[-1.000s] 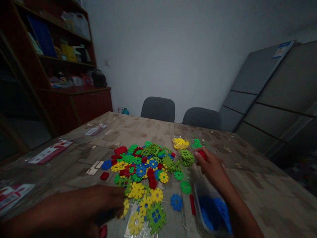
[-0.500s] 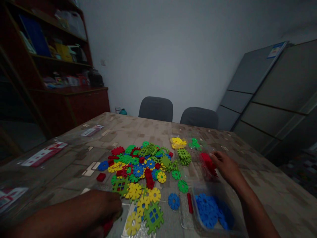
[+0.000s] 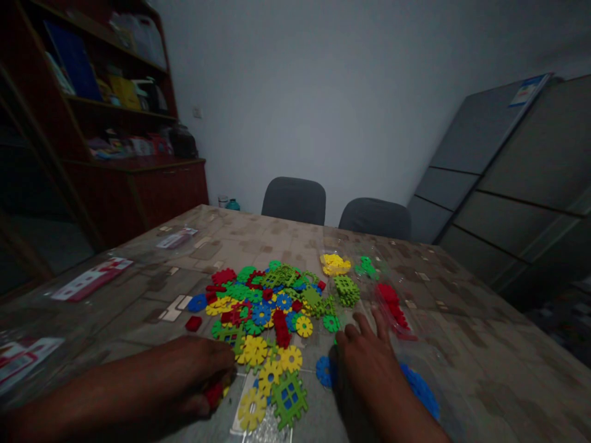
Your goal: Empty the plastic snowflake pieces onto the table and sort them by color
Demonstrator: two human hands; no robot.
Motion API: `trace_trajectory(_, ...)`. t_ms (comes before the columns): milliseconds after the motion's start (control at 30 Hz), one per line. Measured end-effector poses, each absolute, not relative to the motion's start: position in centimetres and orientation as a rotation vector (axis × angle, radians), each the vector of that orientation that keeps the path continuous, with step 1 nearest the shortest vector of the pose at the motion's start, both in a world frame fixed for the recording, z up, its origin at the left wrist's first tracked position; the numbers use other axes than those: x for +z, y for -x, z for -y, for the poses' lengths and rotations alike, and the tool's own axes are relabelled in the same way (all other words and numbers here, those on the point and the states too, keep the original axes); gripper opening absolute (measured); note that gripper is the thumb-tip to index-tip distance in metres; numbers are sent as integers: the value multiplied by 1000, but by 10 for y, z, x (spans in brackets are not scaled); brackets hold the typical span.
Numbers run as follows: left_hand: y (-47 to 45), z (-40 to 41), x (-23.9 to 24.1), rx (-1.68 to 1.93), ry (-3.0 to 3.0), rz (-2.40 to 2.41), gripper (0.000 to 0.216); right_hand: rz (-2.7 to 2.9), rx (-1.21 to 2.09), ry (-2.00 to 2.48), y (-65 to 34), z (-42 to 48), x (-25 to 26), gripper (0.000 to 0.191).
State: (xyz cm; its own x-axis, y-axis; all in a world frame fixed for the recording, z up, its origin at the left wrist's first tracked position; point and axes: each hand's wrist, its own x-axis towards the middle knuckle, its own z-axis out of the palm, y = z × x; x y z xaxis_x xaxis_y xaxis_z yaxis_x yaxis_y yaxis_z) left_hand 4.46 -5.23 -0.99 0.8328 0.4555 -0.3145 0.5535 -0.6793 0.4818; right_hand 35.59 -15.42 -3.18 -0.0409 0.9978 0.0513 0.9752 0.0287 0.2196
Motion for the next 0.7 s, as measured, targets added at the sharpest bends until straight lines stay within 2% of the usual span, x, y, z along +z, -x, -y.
trace_trajectory(67,-44,52,-11,-203,-2435,-722,24,-2193,307,-2005,-347,153,-37,41)
trace_trajectory(200,-43,51,-13,-206,-2458,-702,22,-2222,290,-1878,-338,154,-40,35)
trace_trajectory(400,-46,53,-7,-283,-2454,-736,22,-2229,434,-1801,-330,160,-48,38)
trace_trajectory(700,-45,50,-15,-254,-2514,-712,22,-2101,392,-1706,-330,160,-58,39)
